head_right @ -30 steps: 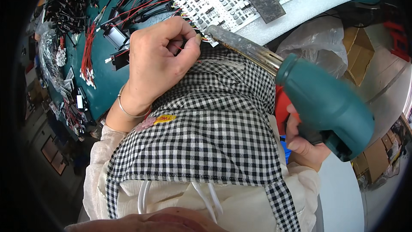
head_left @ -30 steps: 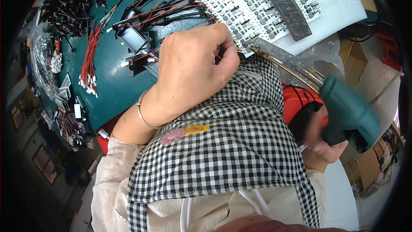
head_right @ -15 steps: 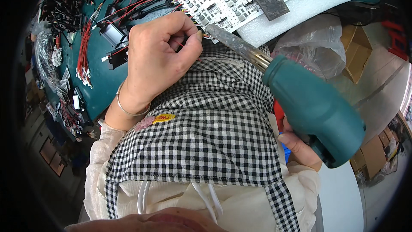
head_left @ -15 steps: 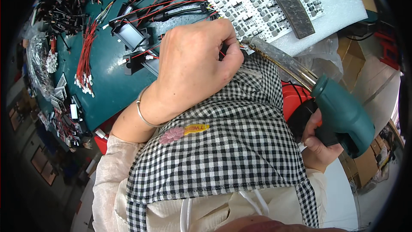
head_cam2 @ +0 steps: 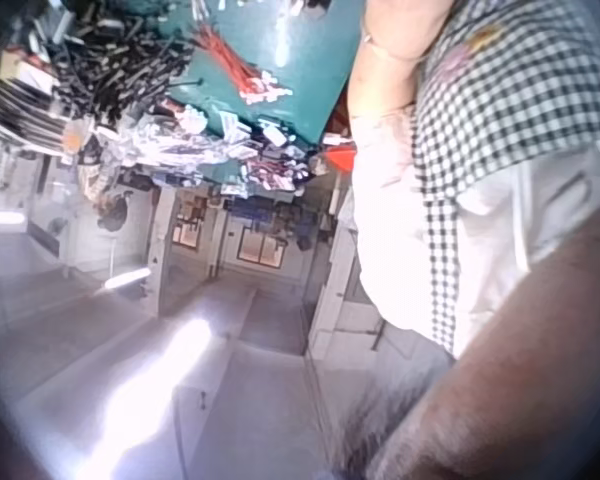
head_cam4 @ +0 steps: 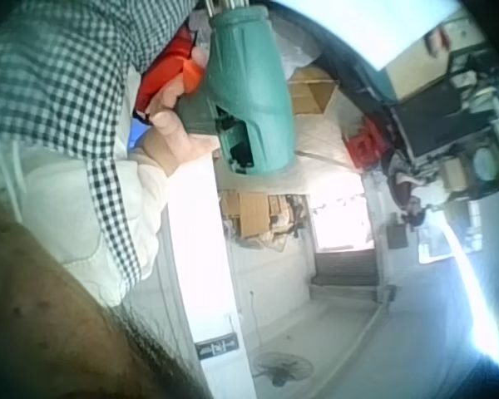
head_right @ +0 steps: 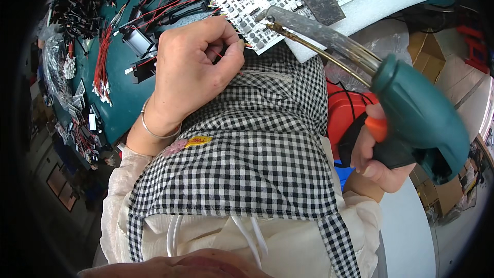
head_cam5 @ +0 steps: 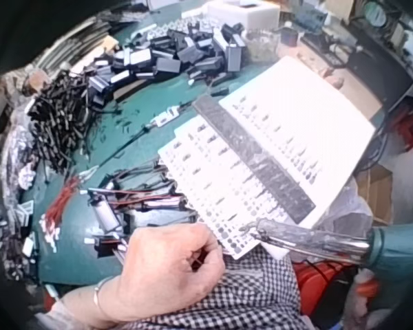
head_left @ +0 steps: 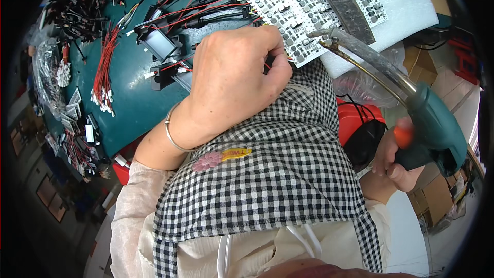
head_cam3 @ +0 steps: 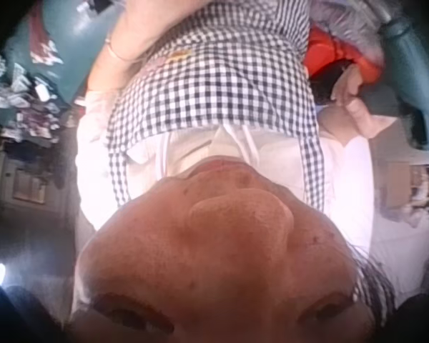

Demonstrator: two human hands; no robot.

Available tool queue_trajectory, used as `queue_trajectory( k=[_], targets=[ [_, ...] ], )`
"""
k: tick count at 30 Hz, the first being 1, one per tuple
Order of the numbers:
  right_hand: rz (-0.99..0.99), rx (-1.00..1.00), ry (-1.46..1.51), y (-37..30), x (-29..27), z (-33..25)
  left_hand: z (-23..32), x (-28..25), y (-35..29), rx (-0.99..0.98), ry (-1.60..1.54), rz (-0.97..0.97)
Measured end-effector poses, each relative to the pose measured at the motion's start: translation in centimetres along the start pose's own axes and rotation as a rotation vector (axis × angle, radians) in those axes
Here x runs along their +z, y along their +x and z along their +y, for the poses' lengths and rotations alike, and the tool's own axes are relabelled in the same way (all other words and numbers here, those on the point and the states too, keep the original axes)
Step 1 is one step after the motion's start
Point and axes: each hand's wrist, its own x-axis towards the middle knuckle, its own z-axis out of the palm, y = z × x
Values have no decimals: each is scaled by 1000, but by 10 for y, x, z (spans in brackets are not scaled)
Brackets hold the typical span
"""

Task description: The person solders red and black wires to a white circuit board using a soldering iron. They repeatedly pick up wires, apply solder to the board's contact points, and place the finished assemblies on the workbench. The person also uses a small handheld device to assist with the soldering process.

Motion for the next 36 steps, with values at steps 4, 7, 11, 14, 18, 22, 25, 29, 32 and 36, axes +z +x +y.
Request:
queue_trajectory(
  k=[4, 7, 11, 14, 18, 22, 25, 29, 32, 36],
  targets=[
    [96, 24, -12, 1, 8, 3, 1, -1, 0, -13, 17, -21],
    [158, 9, -32, 1, 13, 3, -1, -2, -1, 15, 12, -30],
    [134, -3, 1, 0, 8, 6, 7, -9, -5, 9, -121, 6],
    [202, -2, -9, 0, 15, 6, -2, -18, -8, 77, -227, 5],
    [182, 22, -17, 0, 14, 5, -7, -20, -6, 87, -140, -6],
    [173, 12, -24, 0, 13, 5, -6, -15, -4, 132, -61, -26],
    [166, 27, -35, -3, 10, 4, -7, -12, -3, 115, -66, -21],
    [133, 13, -37, -5, 5, 3, -9, -10, -2, 82, -104, -11],
    [136, 21, -59, -6, 4, 1, -11, -11, -1, 96, -124, -7],
    [167, 25, -89, -11, 6, 3, -10, -6, -5, 37, -149, 53]
  ],
)
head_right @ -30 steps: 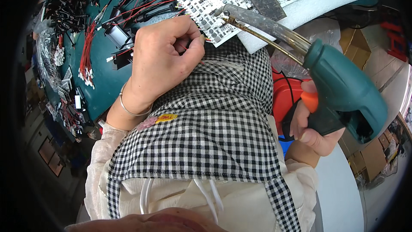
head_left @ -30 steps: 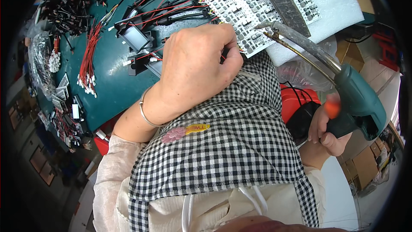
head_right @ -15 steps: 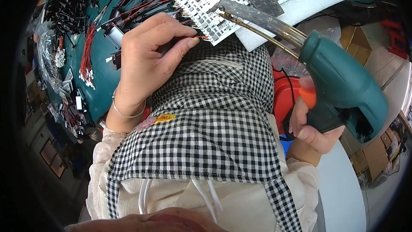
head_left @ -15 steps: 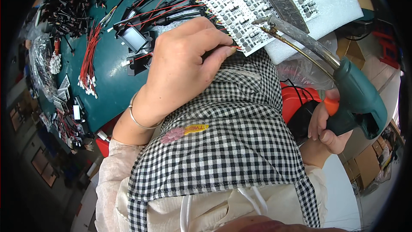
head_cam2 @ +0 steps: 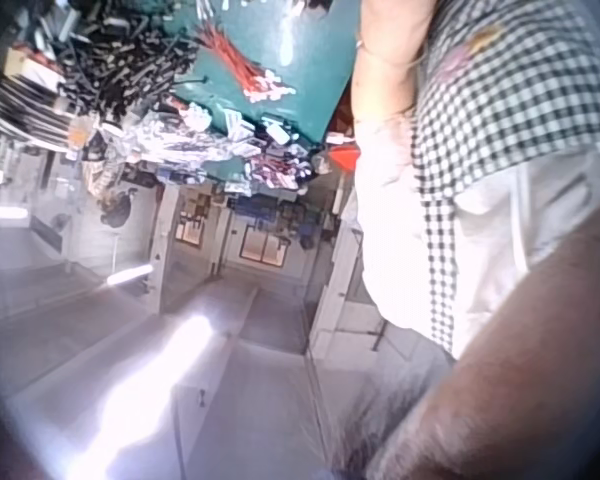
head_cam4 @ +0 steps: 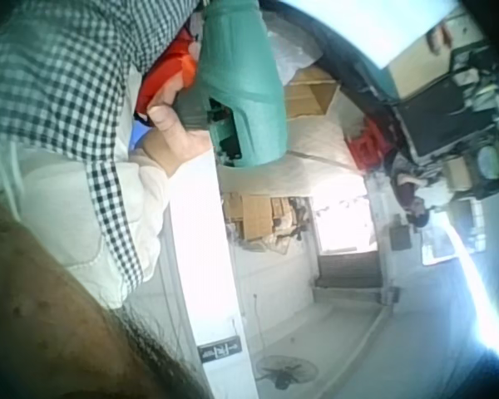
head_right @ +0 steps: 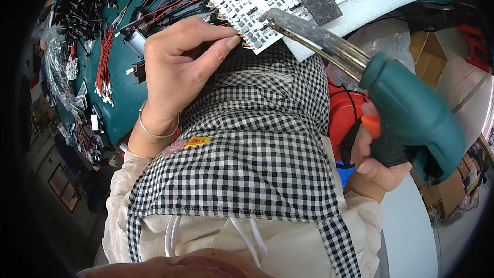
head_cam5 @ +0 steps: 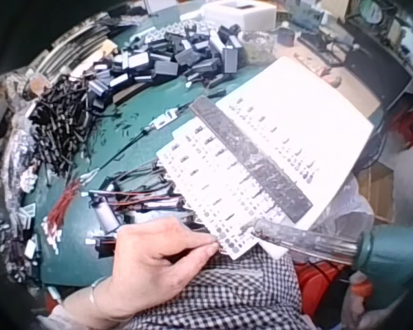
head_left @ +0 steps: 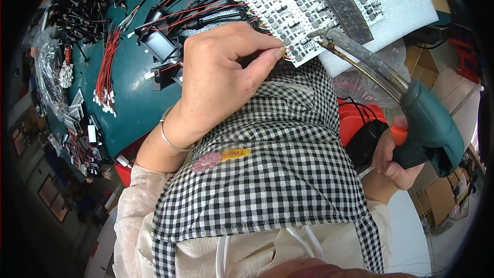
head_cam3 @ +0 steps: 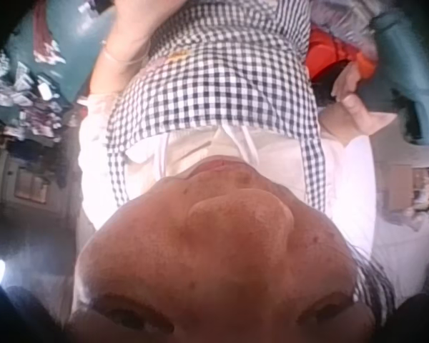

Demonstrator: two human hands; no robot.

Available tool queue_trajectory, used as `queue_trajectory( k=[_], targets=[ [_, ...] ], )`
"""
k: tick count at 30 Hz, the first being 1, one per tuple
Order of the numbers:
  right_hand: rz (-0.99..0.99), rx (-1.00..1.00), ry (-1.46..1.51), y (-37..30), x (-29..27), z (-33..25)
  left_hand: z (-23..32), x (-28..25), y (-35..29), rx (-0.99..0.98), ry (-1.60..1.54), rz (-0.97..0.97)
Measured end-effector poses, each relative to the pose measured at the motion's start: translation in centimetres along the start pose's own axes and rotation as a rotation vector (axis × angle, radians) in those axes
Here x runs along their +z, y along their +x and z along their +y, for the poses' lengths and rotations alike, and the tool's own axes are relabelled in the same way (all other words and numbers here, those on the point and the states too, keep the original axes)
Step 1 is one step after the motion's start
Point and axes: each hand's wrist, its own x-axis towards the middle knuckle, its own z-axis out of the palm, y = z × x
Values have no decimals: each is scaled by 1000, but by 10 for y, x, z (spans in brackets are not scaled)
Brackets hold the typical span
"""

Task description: The person solders red and black wires to a white circuit board using a soldering iron. They repeatedly pick up wires, apply solder to the board's contact points, and place the finished assemblies on the workbench. The person also uses a small handheld device to assist with the soldering process.

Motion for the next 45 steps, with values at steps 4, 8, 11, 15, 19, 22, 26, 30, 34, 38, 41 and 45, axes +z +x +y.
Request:
queue_trajectory(
  k=[4, 8, 11, 15, 19, 22, 26, 30, 34, 38, 41, 45],
  targets=[
    [-67, 36, -50, -1, -4, 1, 5, 5, 0, -94, 41, 23],
    [29, 54, -49, -8, 3, 2, 5, 7, 2, -27, 120, 26],
    [29, 44, -21, -9, 2, 4, 3, 6, 3, -15, 129, 14],
    [-55, 55, -104, -5, -2, 4, 1, 7, 3, 24, 107, 23],
    [45, 52, -107, -6, 8, 3, 1, 4, 4, 45, 128, -10],
    [92, 65, -111, -6, 13, 3, 2, 4, 4, 40, 132, -15],
    [107, 56, -110, -5, 14, 5, 1, 4, 3, 31, 119, -19],
    [114, 57, -94, -4, 16, 4, 1, 5, 3, 18, 78, -12],
    [130, 87, -105, -4, 18, 2, 0, 3, 5, 12, 92, -41],
    [136, 106, -124, -3, 18, 1, 0, 4, 2, 22, 110, -28],
    [146, 106, -135, -3, 19, 1, 0, 5, 4, 24, 107, -28],
    [183, 98, -169, -4, 22, 0, -2, 5, 4, 28, 102, -21]
  ],
)
